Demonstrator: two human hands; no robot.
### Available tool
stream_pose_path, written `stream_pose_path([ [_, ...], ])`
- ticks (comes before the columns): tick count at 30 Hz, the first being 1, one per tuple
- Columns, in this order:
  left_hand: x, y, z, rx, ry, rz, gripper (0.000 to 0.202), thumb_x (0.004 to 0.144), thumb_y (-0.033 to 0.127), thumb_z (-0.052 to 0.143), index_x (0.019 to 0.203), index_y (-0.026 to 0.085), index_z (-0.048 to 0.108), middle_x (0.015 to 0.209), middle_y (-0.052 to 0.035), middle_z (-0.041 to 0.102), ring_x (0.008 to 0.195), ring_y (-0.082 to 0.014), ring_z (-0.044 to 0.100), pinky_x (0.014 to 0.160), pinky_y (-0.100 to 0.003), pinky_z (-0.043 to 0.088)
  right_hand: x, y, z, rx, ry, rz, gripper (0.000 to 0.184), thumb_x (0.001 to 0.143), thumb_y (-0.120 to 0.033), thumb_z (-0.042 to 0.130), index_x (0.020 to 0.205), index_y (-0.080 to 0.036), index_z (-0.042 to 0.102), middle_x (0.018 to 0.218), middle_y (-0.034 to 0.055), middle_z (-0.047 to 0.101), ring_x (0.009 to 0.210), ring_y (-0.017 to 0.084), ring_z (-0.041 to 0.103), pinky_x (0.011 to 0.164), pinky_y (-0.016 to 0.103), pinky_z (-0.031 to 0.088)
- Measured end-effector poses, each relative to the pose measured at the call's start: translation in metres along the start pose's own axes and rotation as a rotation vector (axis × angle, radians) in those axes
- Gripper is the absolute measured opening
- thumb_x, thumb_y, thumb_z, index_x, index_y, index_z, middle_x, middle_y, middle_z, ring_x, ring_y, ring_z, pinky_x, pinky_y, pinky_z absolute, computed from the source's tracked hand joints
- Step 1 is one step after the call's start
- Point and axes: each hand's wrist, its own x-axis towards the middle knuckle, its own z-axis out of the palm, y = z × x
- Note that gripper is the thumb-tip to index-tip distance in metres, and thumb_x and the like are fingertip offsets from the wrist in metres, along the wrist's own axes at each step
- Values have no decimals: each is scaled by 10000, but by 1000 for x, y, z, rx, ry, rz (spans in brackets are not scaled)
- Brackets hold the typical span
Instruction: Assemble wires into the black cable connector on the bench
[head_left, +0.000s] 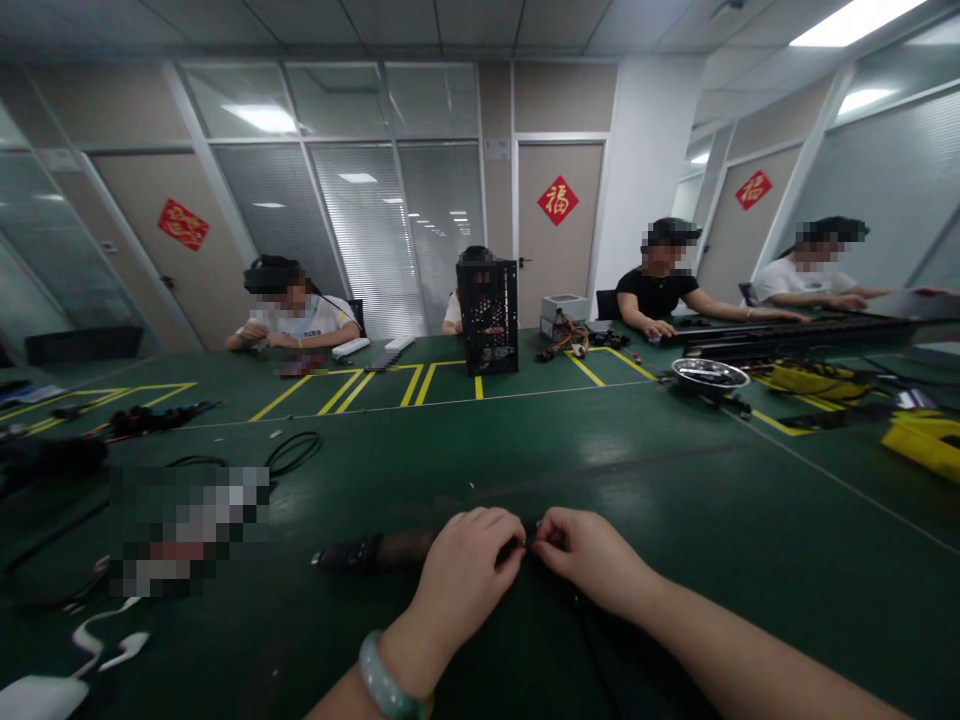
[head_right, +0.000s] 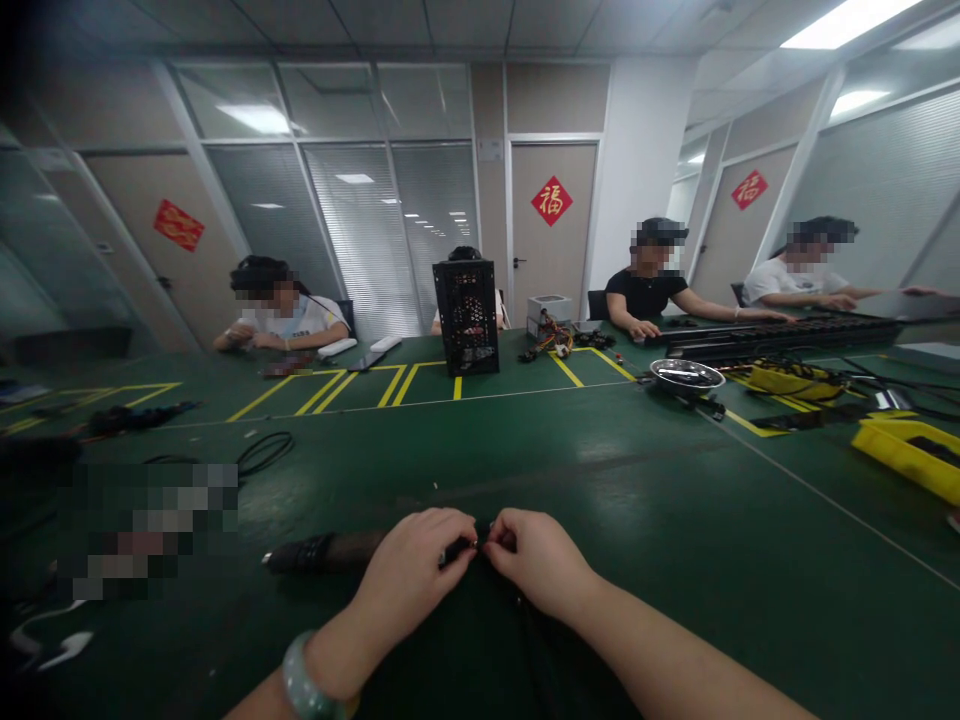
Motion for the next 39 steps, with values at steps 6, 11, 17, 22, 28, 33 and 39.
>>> stream_pose_path([
  [6, -1, 0, 2, -15, 22, 0, 150, 851, 153, 590, 954, 260, 608, 1025, 24, 635, 954, -197, 567, 857, -350, 410, 0, -3, -1, 12, 1, 15, 82, 846, -250, 601, 826, -198, 661, 721, -15, 683, 641, 134, 612, 557, 203, 377],
  [11, 0, -1, 3, 5, 16, -42, 97, 876, 200, 586, 962, 239, 605, 989, 6, 635, 925, -200, 570, 828, -343, 420, -1, -4, -3, 26, -16, 27, 111, 859, -272, 591, 832, -189, 660, 737, -3, 688, 651, 137, 618, 552, 202, 377],
  [17, 2, -1, 3, 9, -20, -25, 63, 881, 192, 601, 919, 239, 618, 962, 16, 627, 911, -192, 558, 824, -325, 404, 1, -1, -1, 26, -2, 7, 89, 857, -255, 590, 832, -199, 655, 737, -19, 683, 662, 133, 615, 572, 202, 382],
  [22, 1, 0, 1, -22, -23, -32, 59, 868, 195, 620, 901, 243, 616, 919, 27, 624, 868, -194, 550, 780, -327, 390, 0, -2, -1, 21, -2, -8, 76, 853, -237, 593, 837, -207, 661, 757, -26, 691, 679, 130, 616, 588, 201, 386],
  [28, -1, 1, -1, -35, -10, -63, 28, 849, 204, 609, 862, 228, 612, 903, 8, 625, 865, -205, 540, 782, -338, 382, -2, -7, -2, 0, 0, -30, 67, 843, -233, 609, 825, -203, 666, 783, -19, 696, 705, 132, 618, 606, 198, 394],
  [33, -4, 4, -3, -10, -13, -50, 61, 859, 186, 568, 882, 228, 605, 928, 1, 624, 881, -202, 539, 789, -335, 385, -2, -7, -1, 12, -15, -28, 84, 850, -248, 600, 836, -194, 663, 773, -12, 690, 680, 131, 613, 592, 202, 392],
  [39, -5, 2, -4, -40, 11, -76, 104, 847, 187, 604, 927, 253, 604, 943, 25, 632, 890, -195, 556, 794, -337, 393, -4, -9, -2, 73, -28, -11, 107, 860, -269, 586, 837, -188, 651, 747, -11, 681, 661, 131, 609, 567, 200, 387],
])
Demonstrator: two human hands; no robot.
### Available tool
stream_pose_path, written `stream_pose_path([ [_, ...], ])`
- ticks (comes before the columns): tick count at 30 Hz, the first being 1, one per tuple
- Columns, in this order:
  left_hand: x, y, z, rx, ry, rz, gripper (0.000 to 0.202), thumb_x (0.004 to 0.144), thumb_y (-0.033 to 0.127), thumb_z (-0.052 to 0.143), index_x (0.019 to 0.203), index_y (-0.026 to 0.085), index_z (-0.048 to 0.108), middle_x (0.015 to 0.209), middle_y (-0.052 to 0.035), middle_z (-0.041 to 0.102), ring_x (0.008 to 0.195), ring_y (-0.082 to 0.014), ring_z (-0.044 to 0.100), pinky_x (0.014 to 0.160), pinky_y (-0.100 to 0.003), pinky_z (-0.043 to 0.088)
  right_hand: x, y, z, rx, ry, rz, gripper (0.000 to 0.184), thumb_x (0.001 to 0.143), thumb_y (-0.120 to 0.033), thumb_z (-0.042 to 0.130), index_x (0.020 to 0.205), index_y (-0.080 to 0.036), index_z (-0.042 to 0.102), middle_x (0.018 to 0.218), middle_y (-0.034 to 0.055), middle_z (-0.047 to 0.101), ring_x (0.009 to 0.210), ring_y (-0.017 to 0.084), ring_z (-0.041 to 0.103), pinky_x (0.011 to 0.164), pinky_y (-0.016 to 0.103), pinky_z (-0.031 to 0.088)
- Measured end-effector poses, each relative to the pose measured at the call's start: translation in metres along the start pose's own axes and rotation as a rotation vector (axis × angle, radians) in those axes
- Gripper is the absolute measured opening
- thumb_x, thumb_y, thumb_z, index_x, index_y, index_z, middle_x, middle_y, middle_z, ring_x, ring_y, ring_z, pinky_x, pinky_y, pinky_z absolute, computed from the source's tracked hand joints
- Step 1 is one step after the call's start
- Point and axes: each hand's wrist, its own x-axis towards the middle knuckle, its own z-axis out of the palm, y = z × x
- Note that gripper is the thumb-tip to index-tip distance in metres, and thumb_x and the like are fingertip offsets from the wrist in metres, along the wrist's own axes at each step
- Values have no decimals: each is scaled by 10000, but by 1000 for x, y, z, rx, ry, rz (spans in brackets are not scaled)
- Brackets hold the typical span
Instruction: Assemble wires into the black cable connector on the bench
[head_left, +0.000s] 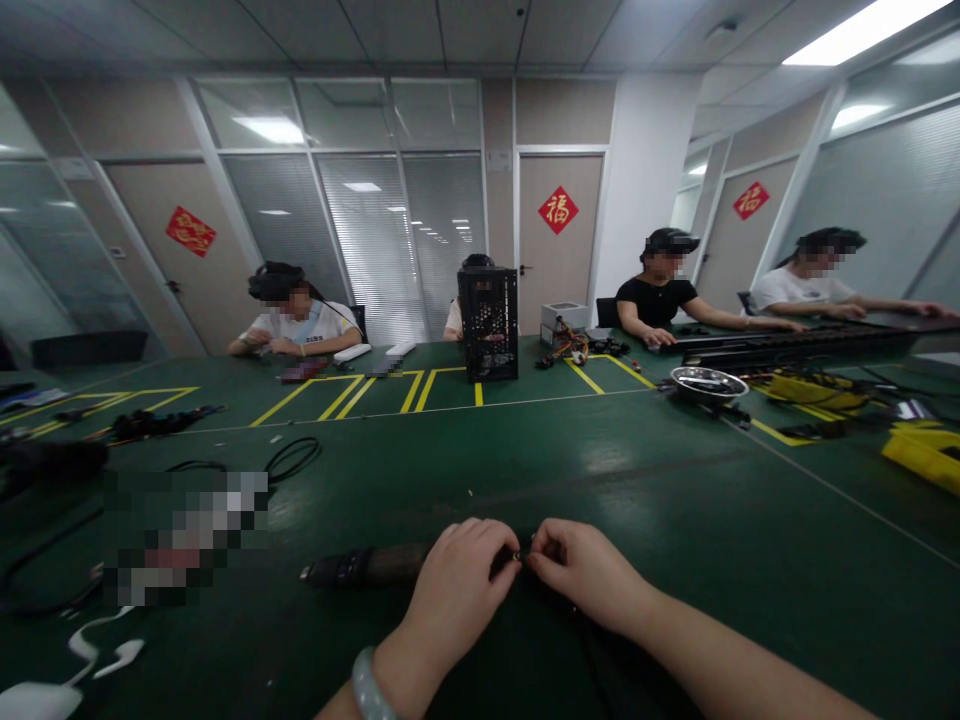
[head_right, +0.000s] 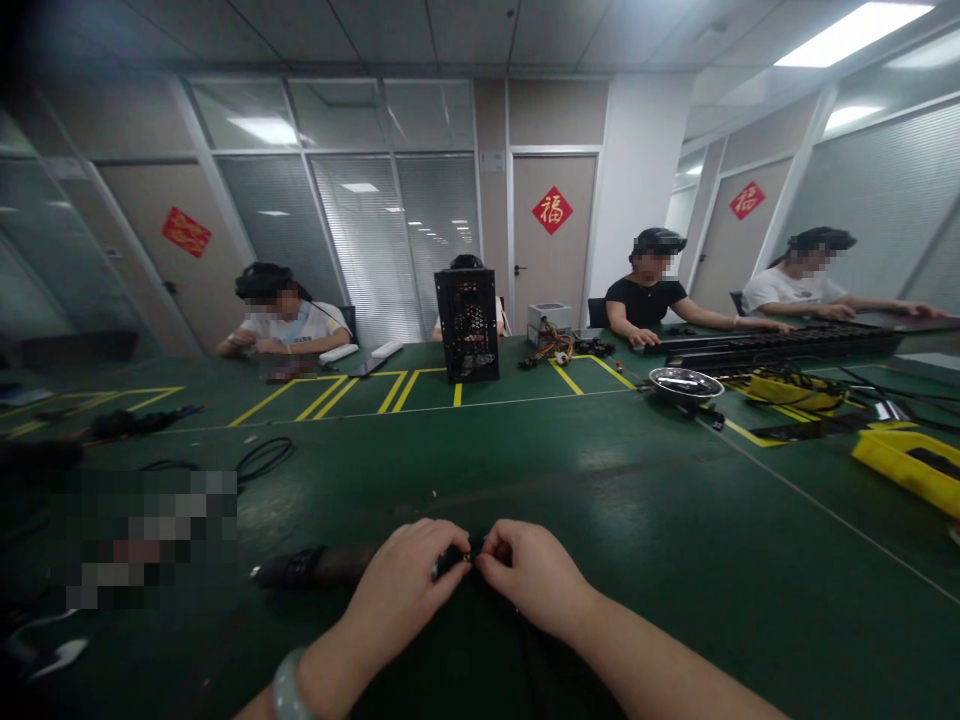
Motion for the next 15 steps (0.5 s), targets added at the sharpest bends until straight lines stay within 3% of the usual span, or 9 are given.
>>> stream_pose_path([
  [9, 0, 0, 1, 9, -11, 47, 141, 824, 146, 595, 913, 255, 604, 976, 18, 635, 924, -203, 554, 822, -341, 388, 1, 5, 4, 5, 13, -2, 107, 865, -258, 567, 827, -185, 636, 719, -17, 669, 627, 121, 596, 559, 193, 386],
  [15, 0, 1, -1, 8, 0, 9, 74, 836, 214, 621, 902, 235, 596, 943, 3, 631, 892, -208, 560, 804, -347, 399, 1, 4, 3, -5, 15, 12, 107, 862, -261, 576, 825, -181, 636, 727, -7, 675, 650, 129, 607, 555, 192, 382],
])
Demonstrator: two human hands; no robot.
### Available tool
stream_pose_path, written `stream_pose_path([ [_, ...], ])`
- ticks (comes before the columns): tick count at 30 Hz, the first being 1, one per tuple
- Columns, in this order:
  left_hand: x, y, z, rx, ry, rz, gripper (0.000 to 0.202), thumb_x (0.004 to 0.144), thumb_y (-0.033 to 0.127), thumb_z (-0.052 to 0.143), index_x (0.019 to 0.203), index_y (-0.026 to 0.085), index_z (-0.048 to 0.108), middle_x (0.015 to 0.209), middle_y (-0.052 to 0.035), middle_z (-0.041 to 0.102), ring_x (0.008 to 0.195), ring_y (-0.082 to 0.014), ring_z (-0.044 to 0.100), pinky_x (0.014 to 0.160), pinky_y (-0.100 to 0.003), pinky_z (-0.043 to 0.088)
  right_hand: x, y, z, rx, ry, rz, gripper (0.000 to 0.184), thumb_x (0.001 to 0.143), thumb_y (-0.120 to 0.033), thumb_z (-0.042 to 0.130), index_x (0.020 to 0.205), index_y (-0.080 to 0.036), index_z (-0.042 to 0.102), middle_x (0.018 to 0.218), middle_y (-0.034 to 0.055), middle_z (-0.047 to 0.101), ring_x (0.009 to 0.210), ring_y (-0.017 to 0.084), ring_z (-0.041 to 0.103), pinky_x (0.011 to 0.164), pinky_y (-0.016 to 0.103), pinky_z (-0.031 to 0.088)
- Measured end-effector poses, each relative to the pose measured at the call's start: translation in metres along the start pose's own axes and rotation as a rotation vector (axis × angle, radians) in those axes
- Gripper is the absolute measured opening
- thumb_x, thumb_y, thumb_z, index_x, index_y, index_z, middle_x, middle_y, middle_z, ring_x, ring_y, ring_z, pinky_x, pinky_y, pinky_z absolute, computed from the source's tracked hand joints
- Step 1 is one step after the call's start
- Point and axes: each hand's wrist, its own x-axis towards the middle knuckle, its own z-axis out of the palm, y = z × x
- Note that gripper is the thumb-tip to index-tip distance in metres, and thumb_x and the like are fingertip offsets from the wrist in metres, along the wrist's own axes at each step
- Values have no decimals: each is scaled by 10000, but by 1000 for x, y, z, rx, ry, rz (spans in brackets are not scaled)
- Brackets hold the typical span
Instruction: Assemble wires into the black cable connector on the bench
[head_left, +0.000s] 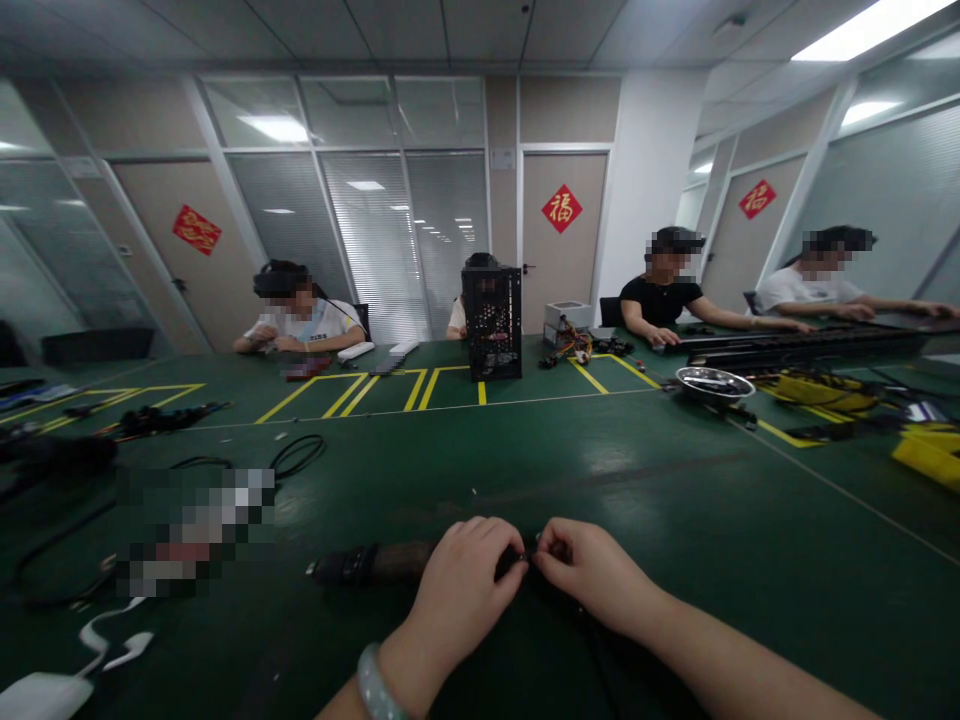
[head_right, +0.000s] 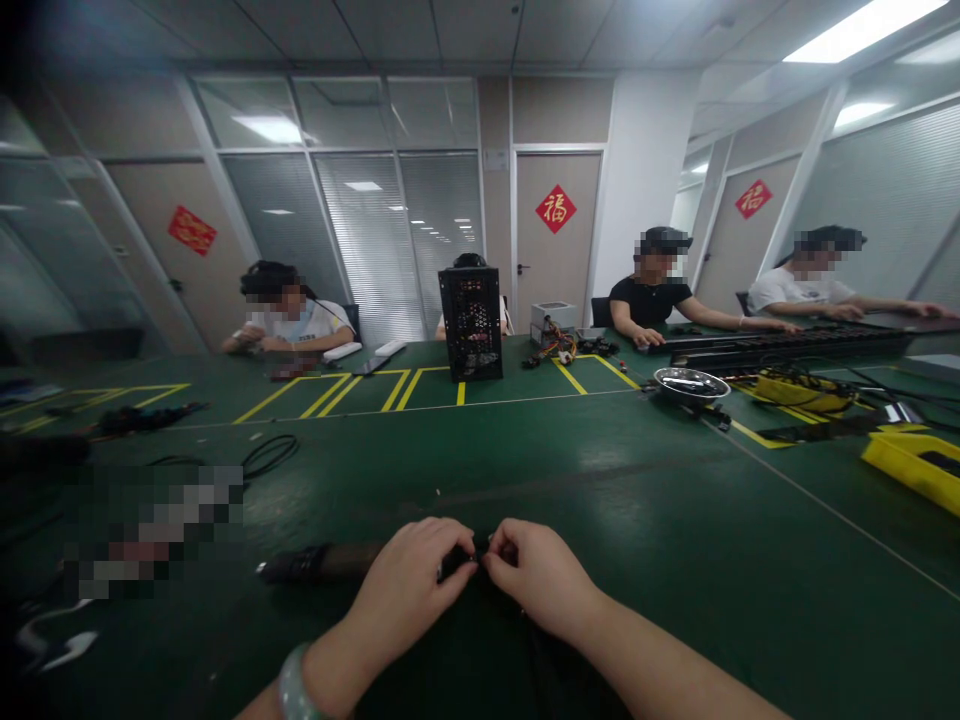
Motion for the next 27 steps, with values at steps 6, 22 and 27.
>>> stream_pose_path([
  [6, 1, -1, 1, 7, -13, 25, 109, 839, 172, 606, 917, 249, 598, 990, 17, 631, 928, -200, 563, 839, -351, 407, -1, -4, -2, -25, -1, 4, 115, 859, -265, 577, 824, -188, 653, 733, -8, 684, 650, 133, 611, 564, 200, 385],
  [22, 0, -7, 11, 16, 39, 138, 188, 842, 72, 542, 917, 236, 598, 1166, -6, 637, 1137, -208, 549, 1086, -474, 320, 0, -1, 0, 24, -4, 10, 123, 863, -282, 585, 837, -184, 655, 736, -12, 673, 648, 123, 591, 551, 184, 375],
  [27, -1, -3, 8, 23, 52, 103, 178, 813, 111, 594, 942, 234, 588, 1213, -21, 616, 1164, -221, 536, 1092, -476, 315, 0, -2, 0, 2, -4, 4, 91, 858, -247, 583, 825, -185, 640, 728, -15, 669, 643, 123, 592, 560, 187, 382],
])
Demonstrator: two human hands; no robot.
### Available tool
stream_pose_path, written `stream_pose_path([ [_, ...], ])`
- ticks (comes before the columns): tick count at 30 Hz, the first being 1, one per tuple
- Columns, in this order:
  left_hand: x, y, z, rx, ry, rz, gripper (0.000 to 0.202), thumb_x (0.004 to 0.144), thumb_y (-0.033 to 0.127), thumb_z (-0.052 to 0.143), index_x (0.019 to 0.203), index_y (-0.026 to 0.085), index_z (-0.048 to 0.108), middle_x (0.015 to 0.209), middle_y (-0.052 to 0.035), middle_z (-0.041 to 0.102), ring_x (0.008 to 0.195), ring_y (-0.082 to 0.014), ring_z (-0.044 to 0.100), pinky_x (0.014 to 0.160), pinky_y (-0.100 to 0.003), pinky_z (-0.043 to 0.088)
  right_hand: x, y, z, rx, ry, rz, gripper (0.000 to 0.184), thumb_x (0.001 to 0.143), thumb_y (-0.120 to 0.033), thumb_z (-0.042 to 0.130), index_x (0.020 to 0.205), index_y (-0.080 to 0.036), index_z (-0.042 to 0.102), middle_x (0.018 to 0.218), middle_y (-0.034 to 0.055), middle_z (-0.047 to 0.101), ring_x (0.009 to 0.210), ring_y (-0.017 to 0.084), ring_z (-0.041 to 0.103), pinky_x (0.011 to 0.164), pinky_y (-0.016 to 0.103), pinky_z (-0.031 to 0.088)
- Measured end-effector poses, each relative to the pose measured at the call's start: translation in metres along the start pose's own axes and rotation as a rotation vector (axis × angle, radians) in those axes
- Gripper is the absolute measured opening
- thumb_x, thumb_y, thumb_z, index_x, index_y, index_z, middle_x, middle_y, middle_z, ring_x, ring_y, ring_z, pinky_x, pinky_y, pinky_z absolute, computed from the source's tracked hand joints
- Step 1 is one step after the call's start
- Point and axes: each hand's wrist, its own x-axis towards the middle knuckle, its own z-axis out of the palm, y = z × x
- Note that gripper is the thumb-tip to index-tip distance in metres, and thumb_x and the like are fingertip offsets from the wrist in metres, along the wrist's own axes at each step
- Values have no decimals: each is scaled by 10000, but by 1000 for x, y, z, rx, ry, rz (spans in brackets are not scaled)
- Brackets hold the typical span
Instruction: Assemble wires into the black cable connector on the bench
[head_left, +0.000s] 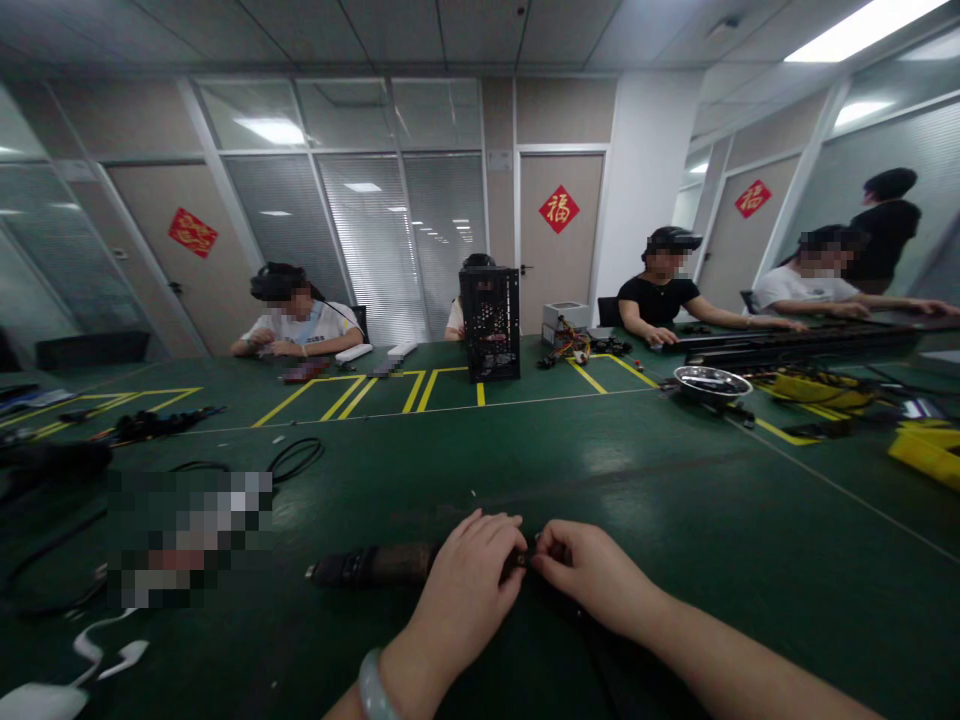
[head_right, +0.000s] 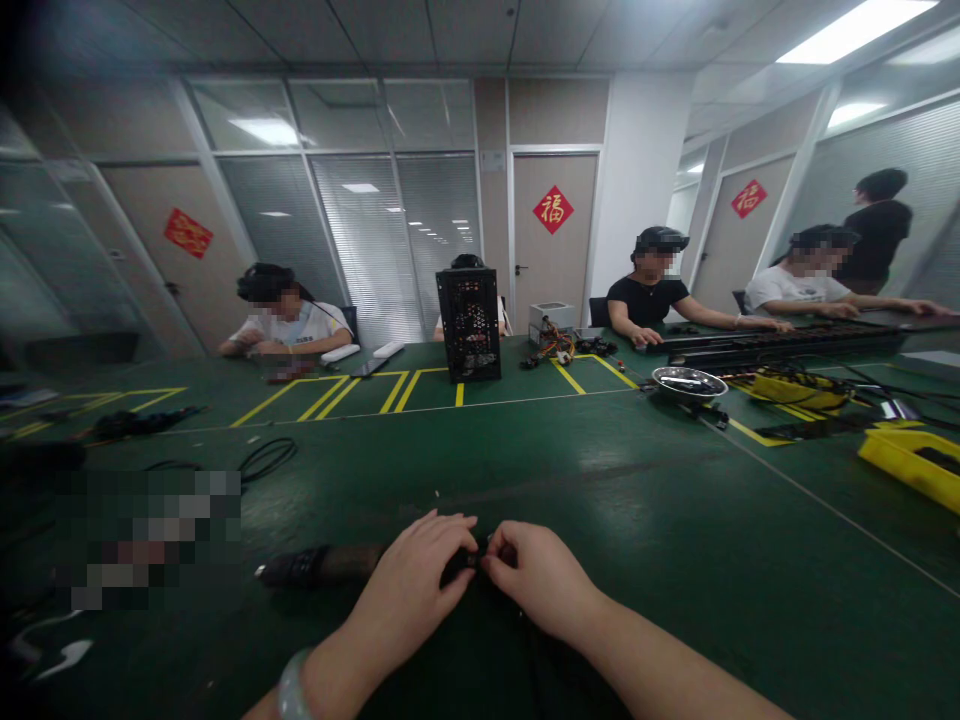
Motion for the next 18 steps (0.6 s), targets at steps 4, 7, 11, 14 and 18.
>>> stream_pose_path([
  [4, -1, 0, -2, 17, 28, -31, 118, 817, 165, 619, 908, 235, 589, 1189, -14, 624, 1155, -219, 541, 1101, -470, 298, 0, 0, 0, -2, 0, -7, 86, 858, -247, 589, 823, -190, 644, 737, -14, 673, 656, 128, 598, 566, 190, 386],
  [7, -1, -2, 0, 16, 15, -37, 125, 821, 141, 609, 896, 240, 594, 1184, 7, 626, 1147, -201, 543, 1104, -450, 291, 0, 1, 0, 0, -2, -10, 88, 859, -252, 592, 826, -194, 649, 736, -17, 674, 650, 125, 597, 560, 190, 381],
  [11, 0, -3, 0, -5, -21, -53, 139, 834, 129, 612, 913, 244, 602, 1139, 17, 637, 1095, -192, 564, 1065, -429, 332, 0, 1, 0, 4, -7, -7, 97, 862, -269, 592, 837, -198, 654, 740, -17, 678, 652, 126, 601, 553, 190, 377],
  [14, 1, -1, -2, -18, -56, -74, 100, 844, 163, 633, 901, 241, 608, 1082, 15, 645, 1036, -202, 579, 959, -397, 413, 0, 1, 0, 5, -3, -10, 94, 858, -269, 598, 831, -201, 656, 743, -20, 679, 659, 126, 605, 558, 189, 378],
  [18, 3, 1, -4, -12, -67, -74, 119, 837, 142, 643, 884, 245, 604, 1030, 28, 644, 993, -196, 578, 893, -360, 428, 0, 2, 1, -4, -4, -13, 88, 859, -264, 596, 830, -204, 654, 730, -26, 678, 651, 124, 602, 553, 189, 373],
])
